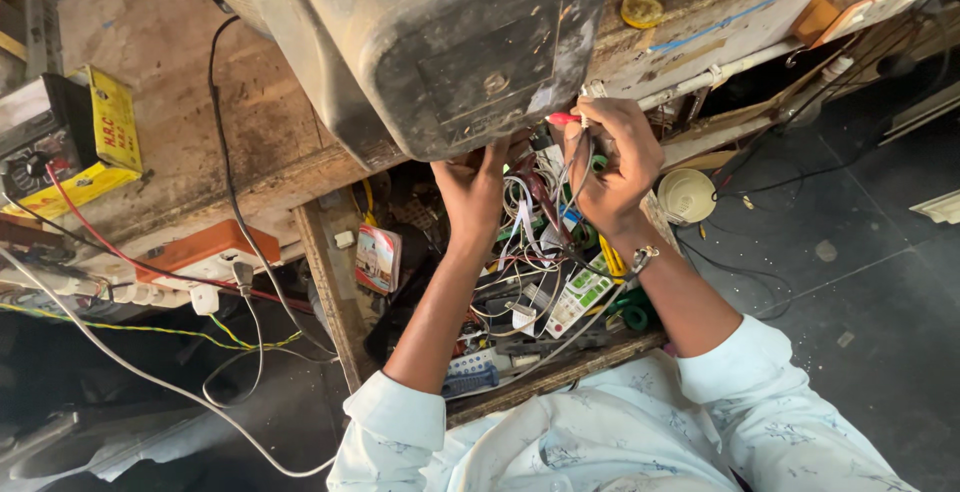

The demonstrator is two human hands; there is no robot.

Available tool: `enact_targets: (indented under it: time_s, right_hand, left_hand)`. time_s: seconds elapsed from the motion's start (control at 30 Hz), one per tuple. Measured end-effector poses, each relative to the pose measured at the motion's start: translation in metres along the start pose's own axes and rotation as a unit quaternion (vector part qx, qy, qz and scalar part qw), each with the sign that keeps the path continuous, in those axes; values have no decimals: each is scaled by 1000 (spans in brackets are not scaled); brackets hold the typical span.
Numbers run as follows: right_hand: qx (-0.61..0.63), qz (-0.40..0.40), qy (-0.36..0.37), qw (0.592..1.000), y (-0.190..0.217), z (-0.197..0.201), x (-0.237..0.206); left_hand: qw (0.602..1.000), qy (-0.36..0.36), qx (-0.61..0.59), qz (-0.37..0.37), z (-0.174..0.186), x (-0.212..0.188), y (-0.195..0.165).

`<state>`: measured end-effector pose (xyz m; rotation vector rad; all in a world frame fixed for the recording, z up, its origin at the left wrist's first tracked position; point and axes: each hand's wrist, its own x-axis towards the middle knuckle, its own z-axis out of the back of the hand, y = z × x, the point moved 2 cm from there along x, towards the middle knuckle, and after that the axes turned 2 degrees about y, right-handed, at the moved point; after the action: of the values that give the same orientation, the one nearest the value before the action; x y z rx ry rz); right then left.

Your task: The person sits at a cluttered repair workbench and uses a soldering iron to desolder parts from small green circuit boards, working over a drawer filled with scrap boards, wires and remote controls. They hold each board with one hand while applying the iron with the other, then set processed boards aside and pick up new ones.

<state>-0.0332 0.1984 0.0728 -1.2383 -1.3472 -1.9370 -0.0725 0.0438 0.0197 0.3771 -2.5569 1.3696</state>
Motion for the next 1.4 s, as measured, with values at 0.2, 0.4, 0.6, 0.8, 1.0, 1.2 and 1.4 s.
enact_targets:
  time_s: [0.2, 0.4, 0.6, 0.8, 1.0, 1.2, 1.4]
  right_hand:
    - [-1, -2, 5, 1000, 0, -1, -2]
    - [15, -6, 7, 1000, -2, -1, 0]
    - [44, -46, -8, 998, -9, 2, 0]
    - [170, -171, -38, 970, -25, 3, -1]
    - [224, -173, -48, 958, -32, 3, 3]
    - [250, -237, -74, 936, -29, 10, 1]
    - [261, -221, -79, 937, -24, 7, 6]
  left_hand:
    - [999, -2, 40, -10, -3, -1, -3]
    - [990, 57, 109, -66, -11, -2, -12]
    - [983, 74, 153, -64, -21, 1, -18]
    - [976, 81, 182, -84, -23, 4, -16]
    - [973, 92, 202, -62, -18, 11, -12]
    - [955, 123, 252, -96, -13, 8, -7]
    - [975, 130, 161, -85, -16, 15, -7]
